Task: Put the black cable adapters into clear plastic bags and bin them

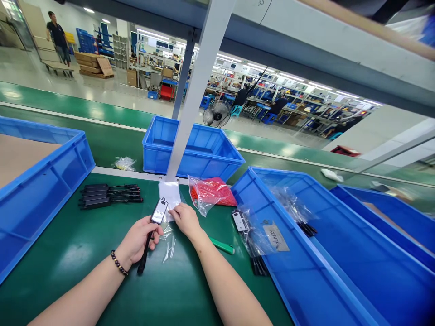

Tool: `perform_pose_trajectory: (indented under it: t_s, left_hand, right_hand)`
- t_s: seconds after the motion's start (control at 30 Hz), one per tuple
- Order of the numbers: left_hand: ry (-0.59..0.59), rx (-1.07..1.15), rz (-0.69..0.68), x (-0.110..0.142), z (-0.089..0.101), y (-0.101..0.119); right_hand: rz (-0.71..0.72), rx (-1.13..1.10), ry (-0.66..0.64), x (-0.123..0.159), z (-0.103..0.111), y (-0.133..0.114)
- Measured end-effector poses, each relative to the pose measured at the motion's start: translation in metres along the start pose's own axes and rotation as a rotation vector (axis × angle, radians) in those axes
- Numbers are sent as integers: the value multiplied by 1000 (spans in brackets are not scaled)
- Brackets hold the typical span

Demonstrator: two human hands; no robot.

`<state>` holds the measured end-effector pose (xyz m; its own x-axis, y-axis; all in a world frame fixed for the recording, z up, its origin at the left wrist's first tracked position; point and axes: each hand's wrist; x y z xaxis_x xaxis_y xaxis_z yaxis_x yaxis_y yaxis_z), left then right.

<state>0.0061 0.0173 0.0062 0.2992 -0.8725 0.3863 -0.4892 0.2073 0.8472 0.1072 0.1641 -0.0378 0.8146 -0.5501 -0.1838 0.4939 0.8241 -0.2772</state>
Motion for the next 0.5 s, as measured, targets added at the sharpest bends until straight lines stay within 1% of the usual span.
perform_pose_trajectory:
  t_s: [0.17,0.33,0.4,0.5]
  left_hand:
    - [0,-1,-4,0,0,-1]
    - [-2,-19,-8,-1,1,0]
    - [-19,-44,-12,0,1,-1]
    - [-98,-109,10,3,-2,-2]
  right_hand:
    - [-46,40,-7,-1,-1,-5]
    - [-22,4,-13,2,-1,-7]
    - [-25,-25,12,3,1,-6]
    - [-59,-72,89,3,3,-4]
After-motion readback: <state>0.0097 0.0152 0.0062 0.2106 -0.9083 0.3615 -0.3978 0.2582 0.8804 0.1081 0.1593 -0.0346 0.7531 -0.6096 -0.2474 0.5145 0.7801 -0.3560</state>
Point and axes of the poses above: each hand's wrist, its own x-axis away from the middle knuckle, its own z-axis out of the back of the hand, y = z × x, and after that the axes turned 2 degrees about -x, right-handed
